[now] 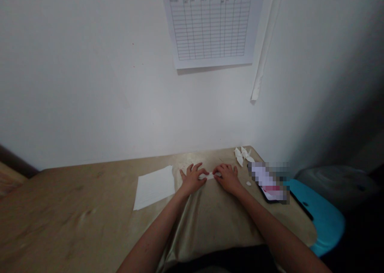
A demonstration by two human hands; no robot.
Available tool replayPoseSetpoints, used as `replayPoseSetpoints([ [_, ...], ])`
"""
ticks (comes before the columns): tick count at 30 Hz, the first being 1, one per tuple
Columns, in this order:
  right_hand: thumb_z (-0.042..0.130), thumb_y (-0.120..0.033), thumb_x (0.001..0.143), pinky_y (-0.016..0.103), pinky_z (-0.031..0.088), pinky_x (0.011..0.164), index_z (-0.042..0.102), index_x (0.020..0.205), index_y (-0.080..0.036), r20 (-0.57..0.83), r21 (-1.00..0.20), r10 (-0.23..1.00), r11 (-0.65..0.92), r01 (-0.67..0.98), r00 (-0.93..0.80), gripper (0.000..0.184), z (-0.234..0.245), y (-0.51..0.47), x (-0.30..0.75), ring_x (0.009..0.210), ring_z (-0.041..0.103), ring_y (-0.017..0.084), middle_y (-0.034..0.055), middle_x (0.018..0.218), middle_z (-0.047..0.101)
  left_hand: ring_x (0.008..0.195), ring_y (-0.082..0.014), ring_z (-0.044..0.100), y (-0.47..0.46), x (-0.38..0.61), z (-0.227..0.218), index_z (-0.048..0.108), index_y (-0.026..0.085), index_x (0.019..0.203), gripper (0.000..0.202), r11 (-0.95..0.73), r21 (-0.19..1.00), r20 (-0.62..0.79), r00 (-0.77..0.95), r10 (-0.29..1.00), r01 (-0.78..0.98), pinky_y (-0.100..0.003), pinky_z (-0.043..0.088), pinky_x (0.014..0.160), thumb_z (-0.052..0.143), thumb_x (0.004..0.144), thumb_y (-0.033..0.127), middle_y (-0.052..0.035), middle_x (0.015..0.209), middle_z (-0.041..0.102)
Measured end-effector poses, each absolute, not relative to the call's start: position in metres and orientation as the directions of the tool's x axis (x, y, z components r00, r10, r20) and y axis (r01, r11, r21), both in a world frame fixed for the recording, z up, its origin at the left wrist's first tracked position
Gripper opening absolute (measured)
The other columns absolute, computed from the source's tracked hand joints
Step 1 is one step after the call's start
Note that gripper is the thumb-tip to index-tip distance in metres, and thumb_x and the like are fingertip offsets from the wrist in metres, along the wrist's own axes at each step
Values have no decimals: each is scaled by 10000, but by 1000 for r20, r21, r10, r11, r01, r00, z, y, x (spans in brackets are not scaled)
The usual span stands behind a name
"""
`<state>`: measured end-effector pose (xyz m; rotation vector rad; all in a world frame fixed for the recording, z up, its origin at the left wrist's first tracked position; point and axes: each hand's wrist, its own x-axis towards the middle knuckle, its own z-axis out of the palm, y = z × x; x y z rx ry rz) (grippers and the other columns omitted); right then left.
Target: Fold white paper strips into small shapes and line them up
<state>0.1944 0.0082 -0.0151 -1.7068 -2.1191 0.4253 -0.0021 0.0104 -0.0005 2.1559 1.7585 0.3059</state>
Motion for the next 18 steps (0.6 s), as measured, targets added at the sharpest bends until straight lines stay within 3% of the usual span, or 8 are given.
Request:
replayPoseSetpoints([
  [8,516,-292,956,677,126,1121,669,1067,-323,149,-466,971,235,853,-186,192,-15,5,194,1270,447,268,21,1231,621,1506,-370,215,10,0,-8,684,458,1107,233,-163,391,7,175,985,906,-828,-4,1084,575,901,470,101,1578,409],
  [12,523,-373,960,671,137,1116,682,1032,-303,171,-461,973,217,861,-154,188,-13,4,190,1234,467,273,31,1192,635,1492,-364,248,11,3,-11,713,418,1019,231,-141,413,45,135,990,900,-830,-4,1084,538,922,535,107,1549,456],
  [18,572,-454,927,653,150,1113,679,996,-294,193,-433,973,203,878,-130,204,-10,1,184,1240,456,289,43,1183,634,1494,-342,242,11,4,-7,716,406,1025,180,-121,432,31,120,992,894,-806,5,1104,613,889,464,98,1552,453],
])
